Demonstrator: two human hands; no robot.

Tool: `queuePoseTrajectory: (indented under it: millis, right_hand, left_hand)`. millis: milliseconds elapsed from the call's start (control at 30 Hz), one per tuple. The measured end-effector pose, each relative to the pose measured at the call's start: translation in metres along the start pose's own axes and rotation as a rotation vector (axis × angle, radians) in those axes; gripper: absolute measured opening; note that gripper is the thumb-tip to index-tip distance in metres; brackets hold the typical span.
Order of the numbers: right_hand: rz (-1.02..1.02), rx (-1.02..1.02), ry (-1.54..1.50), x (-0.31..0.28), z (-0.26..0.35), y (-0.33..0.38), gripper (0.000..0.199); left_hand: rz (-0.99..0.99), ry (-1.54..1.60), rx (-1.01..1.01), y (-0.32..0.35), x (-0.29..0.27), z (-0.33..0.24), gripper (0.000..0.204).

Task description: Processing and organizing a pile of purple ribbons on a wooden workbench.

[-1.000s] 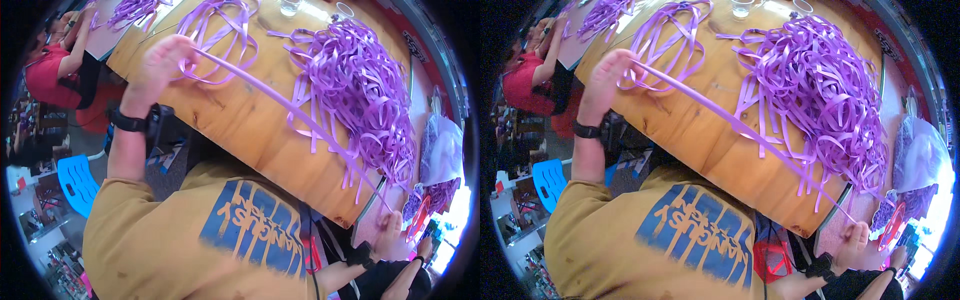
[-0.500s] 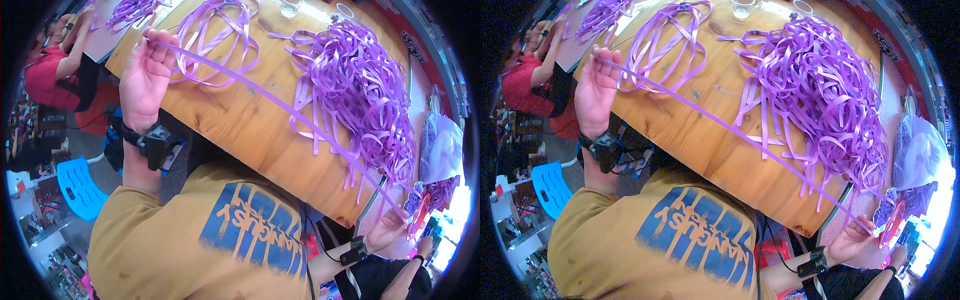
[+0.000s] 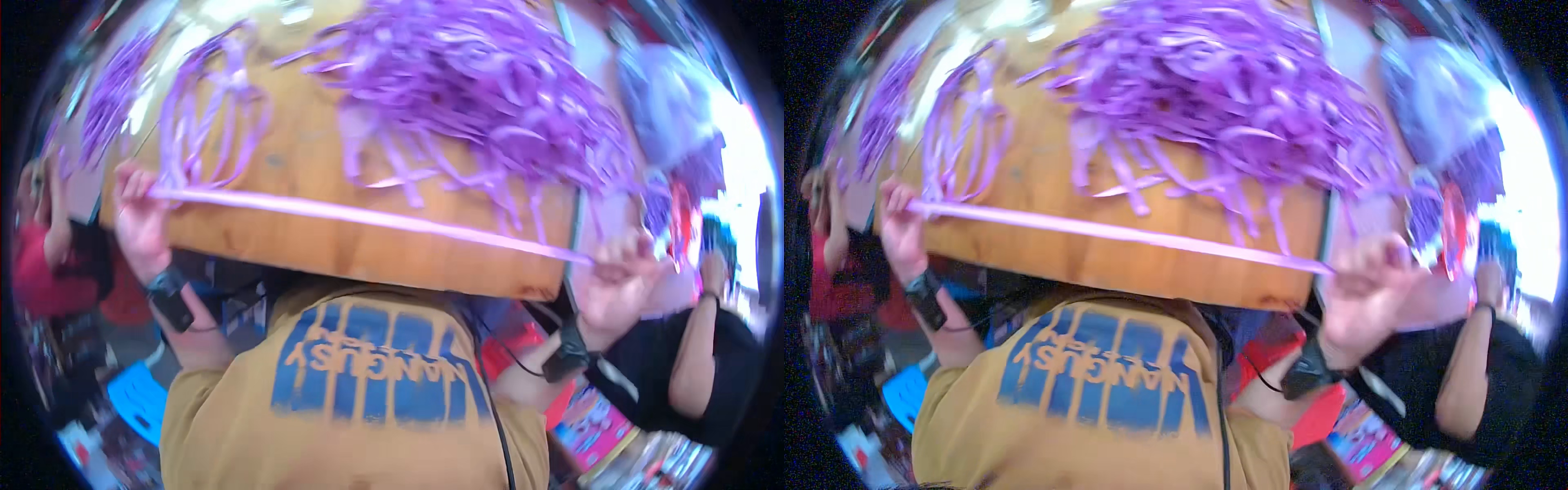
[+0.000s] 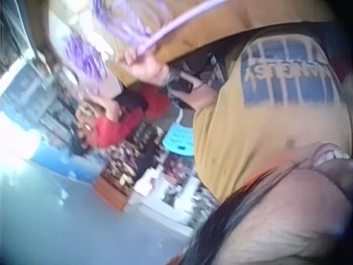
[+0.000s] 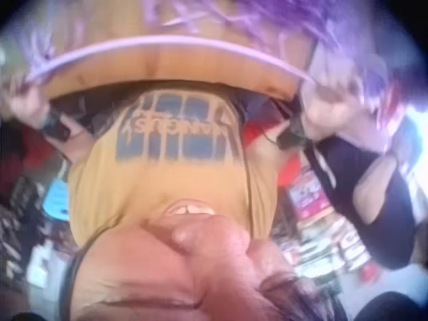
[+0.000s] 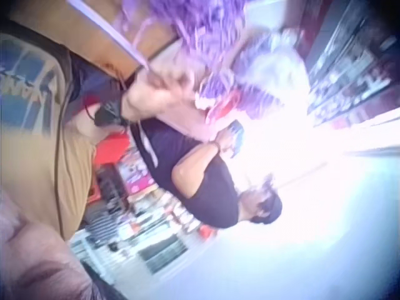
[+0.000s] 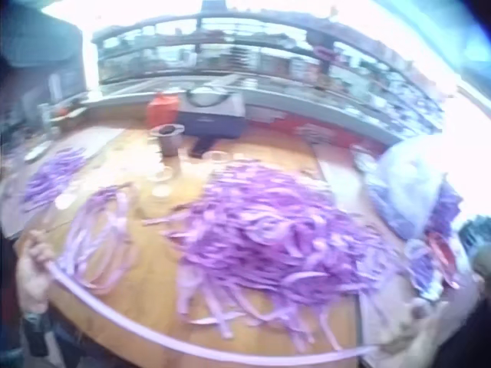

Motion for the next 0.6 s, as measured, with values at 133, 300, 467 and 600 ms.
queuePoseTrajectory:
  millis: [133, 300, 467, 600]
  right_hand:
    - [0.141, -0.116, 0.236, 0.041, -0.011, 0.005, 0.024]
    - [0.16, -0.247, 0.469, 0.048, 0.003, 0.022, 0.022]
    - [0.171, -0.293, 0.565, 0.04, 0.007, 0.027, 0.023]
    - [0.199, -0.309, 0.539, 0.036, 0.005, 0.024, 0.023]
  left_hand:
    - [-0.113, -0.079, 0.048, 0.004, -0.017, -0.037, 0.012]
    - [-0.126, -0.069, -0.009, -0.019, -0.026, -0.033, 0.012]
    - [-0.127, 0.091, -0.031, -0.024, -0.025, -0.026, 0.015]
    - [-0.157, 0.139, 0.01, -0.016, -0.017, -0.026, 0.019]
Point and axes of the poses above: each hand's wrist, its own y-axis away from the middle knuckle, its own x-axis out of the palm, z = x × y, the point moved 4 cm from there along -y, towards the middle knuckle
